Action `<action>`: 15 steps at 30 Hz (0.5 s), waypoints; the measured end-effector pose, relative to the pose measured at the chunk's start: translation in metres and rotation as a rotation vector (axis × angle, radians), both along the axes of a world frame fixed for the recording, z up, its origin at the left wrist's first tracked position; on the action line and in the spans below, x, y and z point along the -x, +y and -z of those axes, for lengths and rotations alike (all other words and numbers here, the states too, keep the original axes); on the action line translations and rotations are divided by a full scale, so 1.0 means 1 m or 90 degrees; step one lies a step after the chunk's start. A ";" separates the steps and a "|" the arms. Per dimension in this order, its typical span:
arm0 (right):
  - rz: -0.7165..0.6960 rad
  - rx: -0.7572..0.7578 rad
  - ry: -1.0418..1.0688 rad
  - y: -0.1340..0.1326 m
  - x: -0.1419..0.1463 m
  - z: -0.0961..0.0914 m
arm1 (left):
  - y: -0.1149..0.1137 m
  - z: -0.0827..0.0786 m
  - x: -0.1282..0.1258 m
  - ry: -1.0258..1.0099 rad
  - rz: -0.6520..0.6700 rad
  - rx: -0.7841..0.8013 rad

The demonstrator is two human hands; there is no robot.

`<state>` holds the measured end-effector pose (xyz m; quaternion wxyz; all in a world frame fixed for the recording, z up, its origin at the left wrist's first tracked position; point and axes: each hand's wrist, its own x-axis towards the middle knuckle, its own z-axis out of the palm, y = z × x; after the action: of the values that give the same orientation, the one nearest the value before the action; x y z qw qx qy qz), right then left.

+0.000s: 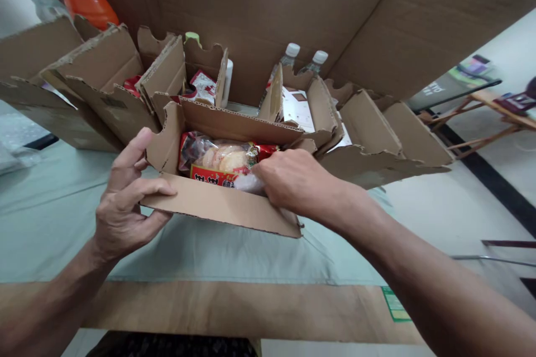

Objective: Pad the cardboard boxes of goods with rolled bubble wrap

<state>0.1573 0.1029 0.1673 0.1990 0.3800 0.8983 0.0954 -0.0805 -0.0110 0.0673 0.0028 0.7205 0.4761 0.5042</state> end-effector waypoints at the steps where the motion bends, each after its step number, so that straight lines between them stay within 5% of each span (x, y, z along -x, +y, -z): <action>1: 0.000 0.050 -0.012 0.003 0.004 0.001 | 0.000 0.000 0.000 -0.002 0.004 0.004; 6: 0.051 0.181 -0.010 0.013 0.005 0.003 | -0.001 0.002 0.000 -0.007 0.015 0.011; 10: -0.011 0.113 0.017 0.010 0.000 -0.002 | -0.001 0.002 -0.001 0.007 0.016 0.007; 15: 0.051 0.134 -0.061 0.012 0.012 0.000 | 0.003 0.004 -0.002 0.012 0.003 -0.019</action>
<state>0.1453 0.1153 0.1668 0.2841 0.3875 0.8770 0.0101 -0.0783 -0.0082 0.0636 -0.0115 0.7264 0.4668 0.5043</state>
